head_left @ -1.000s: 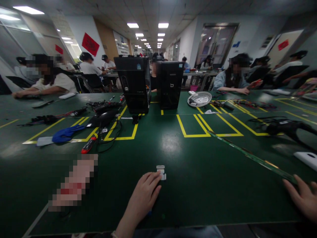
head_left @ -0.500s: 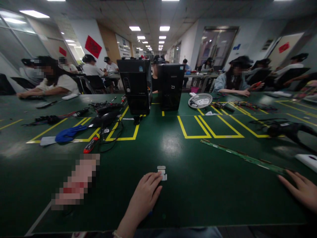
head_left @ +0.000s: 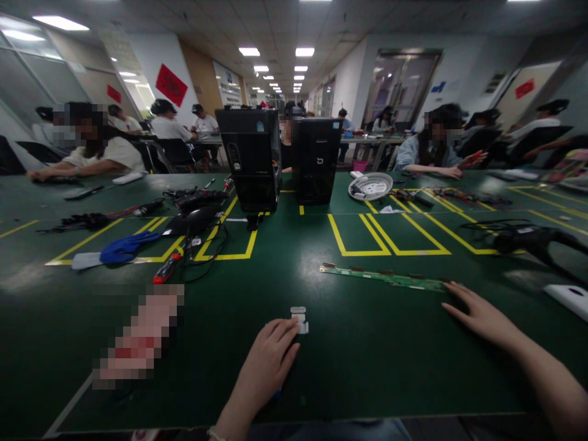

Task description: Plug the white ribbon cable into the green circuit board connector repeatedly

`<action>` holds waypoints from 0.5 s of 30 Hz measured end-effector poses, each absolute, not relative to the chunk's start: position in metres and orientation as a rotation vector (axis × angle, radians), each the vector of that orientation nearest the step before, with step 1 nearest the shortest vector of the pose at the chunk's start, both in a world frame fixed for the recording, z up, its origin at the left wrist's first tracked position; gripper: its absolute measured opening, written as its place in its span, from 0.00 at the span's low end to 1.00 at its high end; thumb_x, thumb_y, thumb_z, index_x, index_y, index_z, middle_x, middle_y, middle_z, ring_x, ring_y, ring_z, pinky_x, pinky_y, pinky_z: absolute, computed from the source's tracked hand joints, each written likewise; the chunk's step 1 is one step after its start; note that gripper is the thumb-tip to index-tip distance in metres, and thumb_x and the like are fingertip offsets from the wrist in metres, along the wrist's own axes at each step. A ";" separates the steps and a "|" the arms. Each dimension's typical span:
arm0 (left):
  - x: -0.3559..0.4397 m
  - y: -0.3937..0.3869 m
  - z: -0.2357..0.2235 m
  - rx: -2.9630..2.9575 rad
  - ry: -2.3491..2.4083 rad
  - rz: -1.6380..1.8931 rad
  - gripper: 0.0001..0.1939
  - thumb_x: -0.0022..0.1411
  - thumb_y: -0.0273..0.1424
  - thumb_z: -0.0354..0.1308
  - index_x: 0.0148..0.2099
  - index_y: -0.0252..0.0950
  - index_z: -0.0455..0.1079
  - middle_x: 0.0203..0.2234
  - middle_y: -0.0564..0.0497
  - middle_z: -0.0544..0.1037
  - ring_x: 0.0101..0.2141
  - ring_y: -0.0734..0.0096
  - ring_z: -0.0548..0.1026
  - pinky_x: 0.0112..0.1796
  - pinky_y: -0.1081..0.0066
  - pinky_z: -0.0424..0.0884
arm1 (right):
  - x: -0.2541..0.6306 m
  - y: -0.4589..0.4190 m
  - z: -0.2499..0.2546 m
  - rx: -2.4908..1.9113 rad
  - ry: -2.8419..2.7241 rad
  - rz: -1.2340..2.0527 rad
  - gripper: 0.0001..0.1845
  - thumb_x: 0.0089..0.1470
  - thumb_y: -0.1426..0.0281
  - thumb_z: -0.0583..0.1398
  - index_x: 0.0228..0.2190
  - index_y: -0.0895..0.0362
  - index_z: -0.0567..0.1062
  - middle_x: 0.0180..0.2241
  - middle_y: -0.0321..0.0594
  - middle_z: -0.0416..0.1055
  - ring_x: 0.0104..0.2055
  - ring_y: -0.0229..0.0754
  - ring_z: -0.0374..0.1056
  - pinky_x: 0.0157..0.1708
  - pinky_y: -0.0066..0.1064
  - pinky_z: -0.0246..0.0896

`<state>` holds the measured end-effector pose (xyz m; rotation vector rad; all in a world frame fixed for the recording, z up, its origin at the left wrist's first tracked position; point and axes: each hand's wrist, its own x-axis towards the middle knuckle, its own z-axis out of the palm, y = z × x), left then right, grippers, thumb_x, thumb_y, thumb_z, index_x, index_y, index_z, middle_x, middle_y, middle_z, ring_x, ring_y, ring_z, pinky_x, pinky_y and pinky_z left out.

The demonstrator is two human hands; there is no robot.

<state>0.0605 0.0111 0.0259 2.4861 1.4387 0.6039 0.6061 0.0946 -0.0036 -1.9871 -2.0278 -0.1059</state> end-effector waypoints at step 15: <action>0.061 0.012 0.025 2.479 1.439 0.602 0.18 0.69 0.29 0.50 0.60 0.39 0.65 0.57 0.49 0.70 0.55 0.60 0.66 0.54 0.55 0.66 | 0.453 0.118 0.025 -1.915 -2.346 0.098 0.37 0.59 0.50 0.46 0.60 0.60 0.62 0.63 0.51 0.54 0.64 0.53 0.52 0.60 0.47 0.54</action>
